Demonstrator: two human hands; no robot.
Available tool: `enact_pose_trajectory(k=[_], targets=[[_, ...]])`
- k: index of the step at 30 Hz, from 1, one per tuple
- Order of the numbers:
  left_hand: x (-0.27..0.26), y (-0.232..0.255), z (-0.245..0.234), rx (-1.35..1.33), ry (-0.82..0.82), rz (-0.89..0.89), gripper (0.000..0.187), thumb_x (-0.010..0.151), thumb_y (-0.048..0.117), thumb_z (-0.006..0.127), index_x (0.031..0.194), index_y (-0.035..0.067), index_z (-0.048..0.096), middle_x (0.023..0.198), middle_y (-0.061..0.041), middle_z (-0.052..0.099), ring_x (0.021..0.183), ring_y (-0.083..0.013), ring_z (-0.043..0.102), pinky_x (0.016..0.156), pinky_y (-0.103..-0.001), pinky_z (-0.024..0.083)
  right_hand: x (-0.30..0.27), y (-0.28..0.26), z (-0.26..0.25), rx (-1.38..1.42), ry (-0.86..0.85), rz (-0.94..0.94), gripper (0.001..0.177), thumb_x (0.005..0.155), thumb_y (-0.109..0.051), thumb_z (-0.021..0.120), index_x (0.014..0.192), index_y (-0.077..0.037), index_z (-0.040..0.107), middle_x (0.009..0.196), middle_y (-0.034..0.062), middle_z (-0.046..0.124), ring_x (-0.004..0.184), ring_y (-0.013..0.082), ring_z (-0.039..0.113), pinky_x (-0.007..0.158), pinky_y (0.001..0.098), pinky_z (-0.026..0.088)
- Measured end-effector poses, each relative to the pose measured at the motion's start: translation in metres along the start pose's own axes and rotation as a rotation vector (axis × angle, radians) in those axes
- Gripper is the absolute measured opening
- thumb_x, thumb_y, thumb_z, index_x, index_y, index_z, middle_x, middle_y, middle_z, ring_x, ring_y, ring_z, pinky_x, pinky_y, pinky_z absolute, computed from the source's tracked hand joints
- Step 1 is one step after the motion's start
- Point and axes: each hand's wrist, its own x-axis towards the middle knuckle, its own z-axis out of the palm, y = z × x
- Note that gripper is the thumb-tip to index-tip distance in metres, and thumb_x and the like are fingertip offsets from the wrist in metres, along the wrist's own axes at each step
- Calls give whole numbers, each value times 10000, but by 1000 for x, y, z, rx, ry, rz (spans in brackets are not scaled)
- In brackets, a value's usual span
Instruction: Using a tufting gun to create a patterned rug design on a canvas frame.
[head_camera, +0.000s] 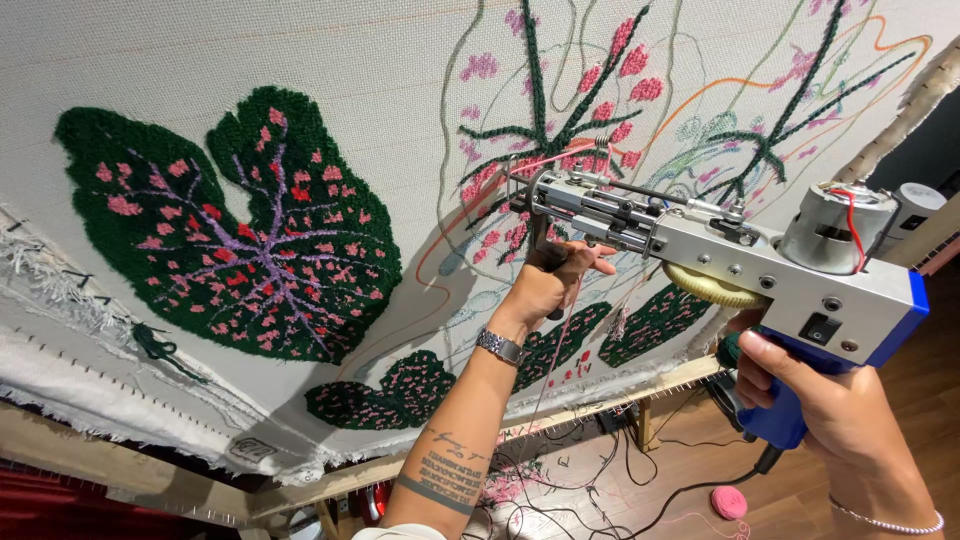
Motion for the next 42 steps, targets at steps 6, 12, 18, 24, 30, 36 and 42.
enact_pose_trajectory(k=[6,12,18,24,30,36,42], targets=[[-1,15,6,14,18,-20,397,998,371,673,1024,-19,740,1039,-152,767,439,-25,426,414,-215,351,1,-1,5,-27,39,22,217,933,-85,701,1061,70,617,719,94,551,567,178,506,481,350,425],[-3,17,6,13,18,-33,401,996,382,679,1023,-13,744,1051,-140,771,445,-25,425,417,-215,344,1,-2,5,-15,28,20,230,930,-92,708,1069,58,602,707,90,546,568,178,509,474,354,424],[-8,18,11,58,4,-24,438,991,421,687,998,-11,756,1036,-111,785,468,-29,449,442,-223,367,-10,-1,-2,-66,104,79,262,972,-98,726,1155,41,601,733,99,542,601,202,528,506,372,435],[-12,23,16,87,16,-55,442,993,437,686,1091,15,772,986,-81,778,502,-12,417,468,-207,341,-13,-2,-1,-61,112,85,244,975,-98,724,1129,39,594,721,102,534,588,206,524,505,371,434],[-9,23,11,75,3,-52,466,985,431,675,1135,-5,746,966,-75,780,469,-23,430,431,-214,333,-6,9,-8,33,25,15,232,974,-81,726,1089,55,577,726,99,545,579,195,529,493,365,444],[-8,25,8,60,-3,-70,458,1003,400,662,1156,-25,732,981,-87,772,457,-29,433,420,-218,332,-7,-10,17,-62,95,54,221,922,-107,705,1060,30,599,696,88,541,553,178,506,469,352,425],[-6,27,2,10,-14,-78,431,1003,375,667,1129,-33,728,998,-98,777,436,-26,406,409,-215,313,-8,-11,27,-51,92,58,199,937,-103,703,1021,39,591,695,78,533,559,176,504,474,354,417]])
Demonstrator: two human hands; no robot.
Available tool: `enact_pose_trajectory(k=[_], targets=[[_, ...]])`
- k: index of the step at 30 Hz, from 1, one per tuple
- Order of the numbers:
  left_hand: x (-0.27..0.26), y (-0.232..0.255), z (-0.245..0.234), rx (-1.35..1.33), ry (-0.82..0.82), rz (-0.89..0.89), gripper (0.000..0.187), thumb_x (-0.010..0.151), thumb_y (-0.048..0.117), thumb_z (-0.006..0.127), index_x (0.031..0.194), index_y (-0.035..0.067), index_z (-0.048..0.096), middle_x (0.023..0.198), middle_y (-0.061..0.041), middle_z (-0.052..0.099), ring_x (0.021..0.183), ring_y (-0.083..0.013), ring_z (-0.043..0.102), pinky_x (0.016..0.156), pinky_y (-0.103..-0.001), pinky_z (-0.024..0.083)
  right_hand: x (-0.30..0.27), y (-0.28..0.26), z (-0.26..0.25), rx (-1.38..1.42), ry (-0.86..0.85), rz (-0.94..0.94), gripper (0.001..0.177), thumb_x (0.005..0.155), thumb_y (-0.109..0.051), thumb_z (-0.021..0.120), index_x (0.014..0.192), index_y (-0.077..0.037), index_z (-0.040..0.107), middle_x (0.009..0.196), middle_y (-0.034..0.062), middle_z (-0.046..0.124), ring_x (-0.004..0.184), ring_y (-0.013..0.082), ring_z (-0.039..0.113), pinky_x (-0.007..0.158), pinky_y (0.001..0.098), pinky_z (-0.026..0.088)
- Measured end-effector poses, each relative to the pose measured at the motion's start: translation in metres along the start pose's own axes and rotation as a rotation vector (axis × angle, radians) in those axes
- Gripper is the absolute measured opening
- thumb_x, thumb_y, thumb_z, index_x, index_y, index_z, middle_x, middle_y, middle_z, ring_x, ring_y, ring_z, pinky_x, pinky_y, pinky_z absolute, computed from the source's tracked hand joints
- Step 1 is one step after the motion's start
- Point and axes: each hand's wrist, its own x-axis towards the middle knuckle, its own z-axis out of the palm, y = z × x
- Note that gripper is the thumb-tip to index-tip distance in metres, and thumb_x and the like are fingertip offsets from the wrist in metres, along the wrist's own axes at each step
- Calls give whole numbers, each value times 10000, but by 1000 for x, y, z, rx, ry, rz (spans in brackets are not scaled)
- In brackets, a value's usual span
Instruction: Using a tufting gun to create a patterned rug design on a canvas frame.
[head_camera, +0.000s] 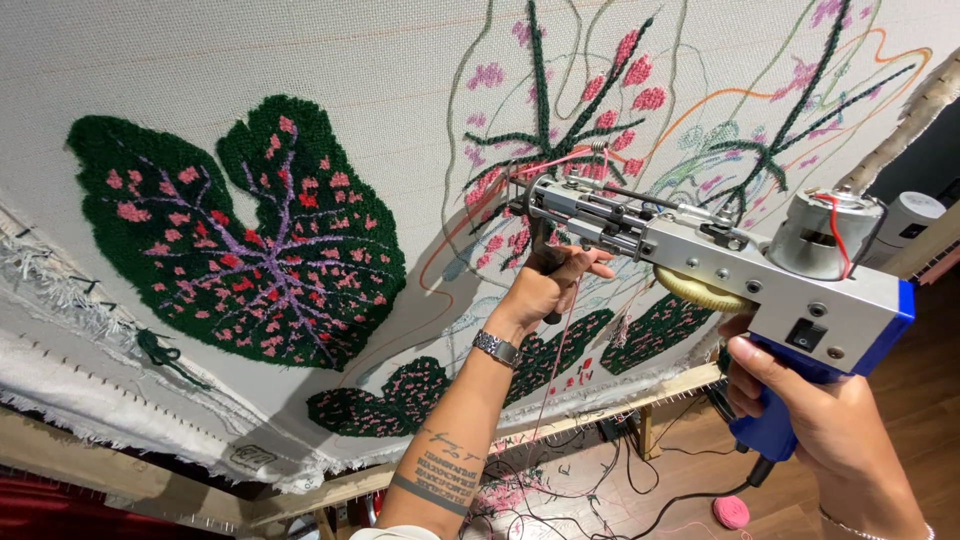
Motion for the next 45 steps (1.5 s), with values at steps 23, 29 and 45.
enact_pose_trajectory(k=[23,29,45], targets=[[-2,2,7,69,7,-10,472,990,426,664,1146,-14,737,980,-69,776,451,-23,431,413,-215,341,4,21,-28,40,-13,-19,236,971,-79,715,1114,78,612,703,107,528,565,209,510,502,378,428],[-1,0,6,65,1,7,465,997,421,665,1134,-17,740,977,-74,778,456,-25,427,416,-217,336,3,19,-25,41,-3,-14,224,975,-73,714,1112,62,599,704,104,523,562,207,503,500,386,428],[6,6,-18,-3,-12,-23,383,1023,341,644,1144,-12,733,1049,-82,773,459,-41,406,431,-235,331,0,-2,23,42,-21,-15,240,918,-77,686,1121,49,664,697,63,540,566,164,510,481,338,426]])
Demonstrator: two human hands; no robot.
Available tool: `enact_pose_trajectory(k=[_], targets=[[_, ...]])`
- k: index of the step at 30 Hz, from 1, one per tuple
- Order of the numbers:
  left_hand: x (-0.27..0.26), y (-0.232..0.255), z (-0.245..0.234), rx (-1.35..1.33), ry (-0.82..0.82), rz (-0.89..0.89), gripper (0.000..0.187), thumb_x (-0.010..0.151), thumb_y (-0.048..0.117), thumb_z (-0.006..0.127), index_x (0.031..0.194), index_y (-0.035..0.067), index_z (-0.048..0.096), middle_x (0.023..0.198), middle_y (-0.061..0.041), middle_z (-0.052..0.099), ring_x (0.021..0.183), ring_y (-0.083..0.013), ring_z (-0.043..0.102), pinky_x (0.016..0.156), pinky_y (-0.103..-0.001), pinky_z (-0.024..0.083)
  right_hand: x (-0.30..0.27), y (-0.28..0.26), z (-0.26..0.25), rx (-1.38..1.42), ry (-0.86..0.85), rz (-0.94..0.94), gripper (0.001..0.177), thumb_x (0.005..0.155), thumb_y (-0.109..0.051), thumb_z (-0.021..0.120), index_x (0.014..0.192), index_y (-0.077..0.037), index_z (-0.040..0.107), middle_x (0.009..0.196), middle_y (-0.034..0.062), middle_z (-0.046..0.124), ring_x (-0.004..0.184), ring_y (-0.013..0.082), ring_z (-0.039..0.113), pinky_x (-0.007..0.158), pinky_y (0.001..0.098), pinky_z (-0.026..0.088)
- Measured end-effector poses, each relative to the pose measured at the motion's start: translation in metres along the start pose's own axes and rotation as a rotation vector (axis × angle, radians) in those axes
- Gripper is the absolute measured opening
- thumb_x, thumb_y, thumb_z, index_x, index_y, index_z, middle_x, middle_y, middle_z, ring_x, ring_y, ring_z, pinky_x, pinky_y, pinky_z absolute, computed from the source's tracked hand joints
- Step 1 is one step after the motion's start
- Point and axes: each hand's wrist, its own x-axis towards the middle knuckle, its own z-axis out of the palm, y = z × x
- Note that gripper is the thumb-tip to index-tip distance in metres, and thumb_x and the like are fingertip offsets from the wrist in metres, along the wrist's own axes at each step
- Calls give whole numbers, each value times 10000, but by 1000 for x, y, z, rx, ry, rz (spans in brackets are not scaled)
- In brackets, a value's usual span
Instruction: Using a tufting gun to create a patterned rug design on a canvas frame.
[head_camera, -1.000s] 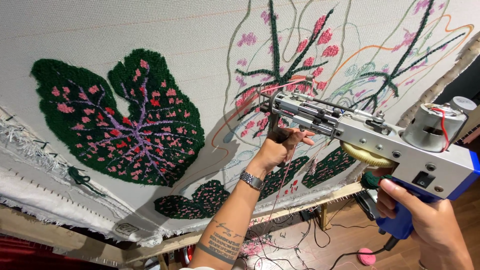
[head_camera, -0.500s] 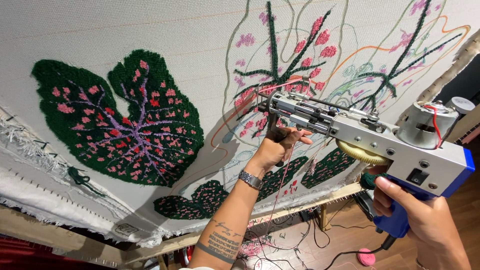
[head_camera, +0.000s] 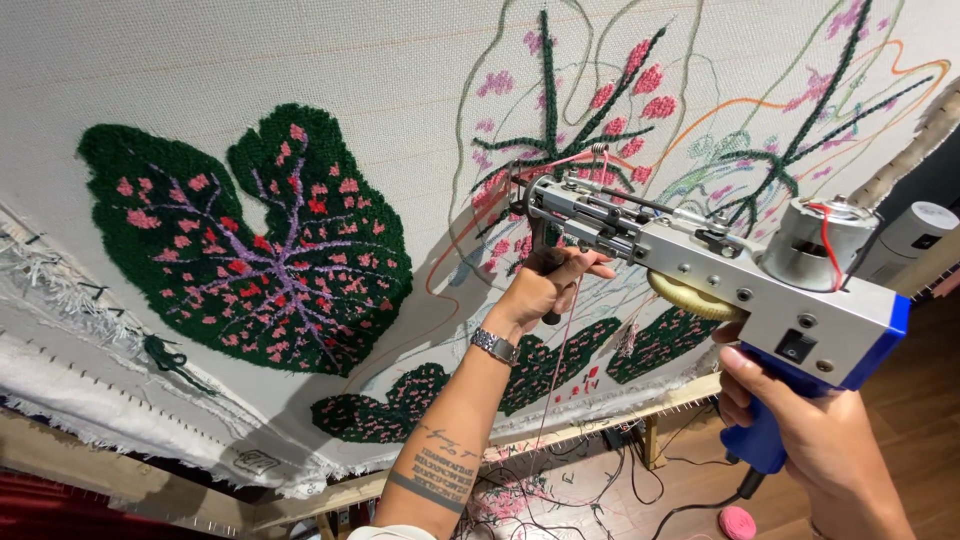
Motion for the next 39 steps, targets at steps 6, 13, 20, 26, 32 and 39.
enact_pose_trajectory(k=[6,13,20,26,32,39], targets=[[8,2,-21,-11,-30,-32,346,1017,336,658,1082,3,725,1035,-104,774,457,-42,412,427,-239,333,3,12,17,37,6,-33,260,909,-59,700,1126,80,660,734,51,558,585,152,510,488,323,425],[16,1,-37,-25,-79,-27,324,1016,330,678,996,9,721,1021,-129,777,448,-47,425,425,-239,334,7,9,31,15,19,-42,270,912,-63,690,1131,95,687,750,54,567,587,148,509,486,321,419],[22,-8,-44,-37,-80,-22,314,997,334,699,888,40,672,987,-136,774,442,-43,425,411,-241,329,9,9,31,6,13,-46,237,917,-59,693,1085,108,678,740,70,581,581,156,519,482,327,426],[20,-9,-44,-33,-64,-32,254,990,296,715,867,82,655,1028,-156,774,432,-44,400,410,-242,323,12,14,28,11,-5,-91,186,915,-52,696,1026,86,637,716,78,578,564,158,530,463,329,433],[19,-8,-45,-25,-82,-44,217,990,266,709,908,64,700,1159,-151,776,417,-43,372,418,-245,326,13,18,27,53,-16,-66,167,915,-63,706,983,64,622,687,68,551,546,156,511,459,326,428],[16,16,-30,113,-55,-79,316,943,344,709,1078,61,750,1099,-52,775,411,-34,400,402,-237,326,15,20,26,95,4,-16,169,909,-68,716,960,44,600,684,63,542,547,155,502,464,323,435]])
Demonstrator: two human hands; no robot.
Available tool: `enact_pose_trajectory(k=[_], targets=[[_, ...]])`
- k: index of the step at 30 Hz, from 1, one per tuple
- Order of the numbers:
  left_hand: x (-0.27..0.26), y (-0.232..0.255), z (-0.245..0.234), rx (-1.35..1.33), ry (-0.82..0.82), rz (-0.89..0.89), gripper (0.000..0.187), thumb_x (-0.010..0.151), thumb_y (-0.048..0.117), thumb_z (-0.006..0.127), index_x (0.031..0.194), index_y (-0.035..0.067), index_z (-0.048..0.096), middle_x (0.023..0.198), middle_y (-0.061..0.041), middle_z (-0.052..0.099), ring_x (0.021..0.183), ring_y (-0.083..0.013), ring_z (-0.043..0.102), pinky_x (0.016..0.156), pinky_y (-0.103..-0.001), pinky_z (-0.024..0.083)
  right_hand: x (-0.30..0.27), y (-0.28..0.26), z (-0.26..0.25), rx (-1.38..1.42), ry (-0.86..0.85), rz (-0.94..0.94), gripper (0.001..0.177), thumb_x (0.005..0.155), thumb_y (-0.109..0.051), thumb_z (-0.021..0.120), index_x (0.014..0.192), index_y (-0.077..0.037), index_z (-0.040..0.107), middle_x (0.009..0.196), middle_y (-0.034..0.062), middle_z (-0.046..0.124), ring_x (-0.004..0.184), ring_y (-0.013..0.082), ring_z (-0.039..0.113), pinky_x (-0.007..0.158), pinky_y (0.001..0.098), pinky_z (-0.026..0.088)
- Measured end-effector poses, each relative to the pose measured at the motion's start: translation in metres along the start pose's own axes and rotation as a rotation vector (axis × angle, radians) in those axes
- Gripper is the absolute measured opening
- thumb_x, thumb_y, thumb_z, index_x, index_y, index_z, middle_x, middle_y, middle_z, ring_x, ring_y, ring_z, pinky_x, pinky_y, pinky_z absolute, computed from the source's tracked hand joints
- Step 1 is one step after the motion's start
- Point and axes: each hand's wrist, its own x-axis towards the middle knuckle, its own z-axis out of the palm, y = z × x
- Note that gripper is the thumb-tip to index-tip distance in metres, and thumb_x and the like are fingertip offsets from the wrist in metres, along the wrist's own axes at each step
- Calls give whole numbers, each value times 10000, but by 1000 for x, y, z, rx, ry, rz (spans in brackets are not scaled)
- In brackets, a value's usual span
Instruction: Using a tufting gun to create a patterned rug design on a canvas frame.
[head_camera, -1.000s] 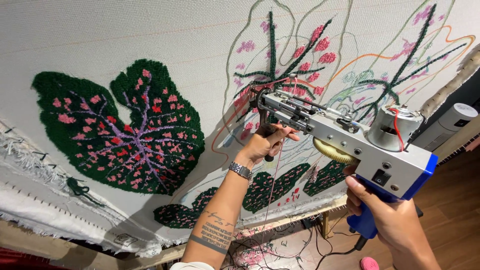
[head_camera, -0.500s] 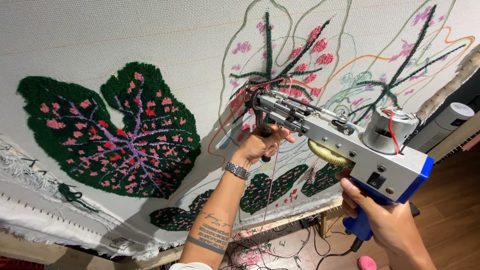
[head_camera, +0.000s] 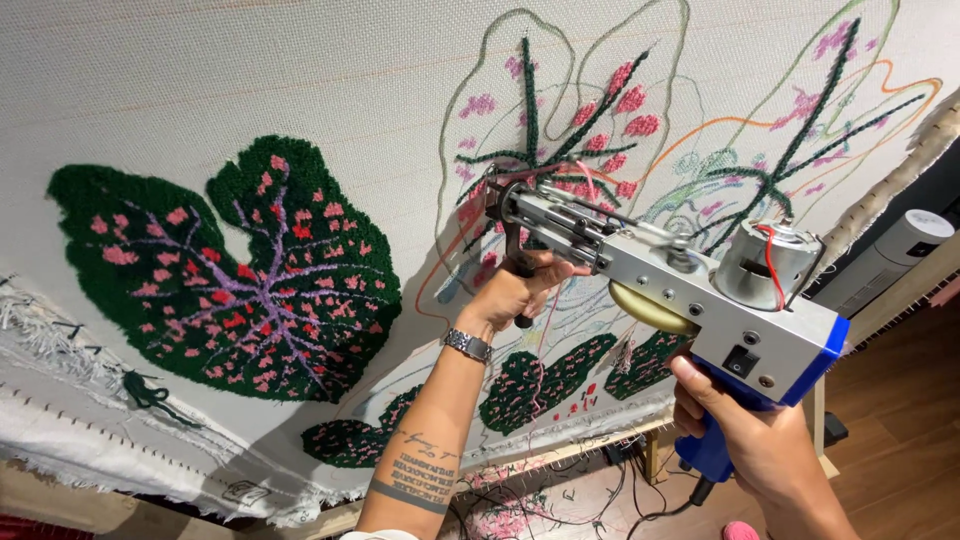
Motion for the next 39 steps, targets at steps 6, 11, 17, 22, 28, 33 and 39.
enact_pose_trajectory(k=[6,11,17,22,28,33,39], targets=[[6,-2,-10,-38,-32,48,320,971,342,741,1051,32,742,766,7,621,415,-31,379,409,-244,292,9,-1,-5,-19,-31,-70,142,917,-34,702,974,51,604,719,58,554,568,148,512,450,319,426],[11,-16,-8,-75,-21,61,277,981,297,765,893,63,647,577,50,475,411,-44,382,399,-259,286,6,-4,-6,-25,-58,-99,134,922,-23,690,986,53,600,719,68,559,569,154,519,459,318,428],[6,-17,9,-53,32,9,237,960,265,752,868,105,605,657,51,527,430,-35,379,406,-252,280,4,1,-37,-36,-34,5,157,956,-48,682,1035,58,597,720,82,551,579,178,521,488,353,439],[-8,-2,39,-133,38,9,252,951,281,763,882,101,600,837,7,643,419,-35,377,401,-240,286,-1,-6,-63,-87,-7,26,184,978,-53,694,1094,67,616,722,113,547,577,209,524,484,369,423],[-12,-1,56,-30,43,4,348,997,370,686,915,32,709,1052,-105,787,413,-35,380,390,-227,319,-15,-6,-83,-92,34,57,209,997,-89,682,1041,70,554,692,116,508,573,228,503,494,404,422],[-20,22,69,78,32,-3,409,975,409,678,1079,22,756,1036,-79,791,401,-44,374,383,-230,322,-19,-10,-83,-86,43,54,219,1001,-101,676,1123,59,591,695,103,499,583,220,491,502,392,394],[-16,-17,50,66,-22,57,392,1012,357,697,1160,3,776,993,-85,786,421,-58,387,421,-249,364,-18,-4,-82,-102,22,39,243,993,-87,687,1108,70,542,684,117,512,551,227,501,461,386,393]])
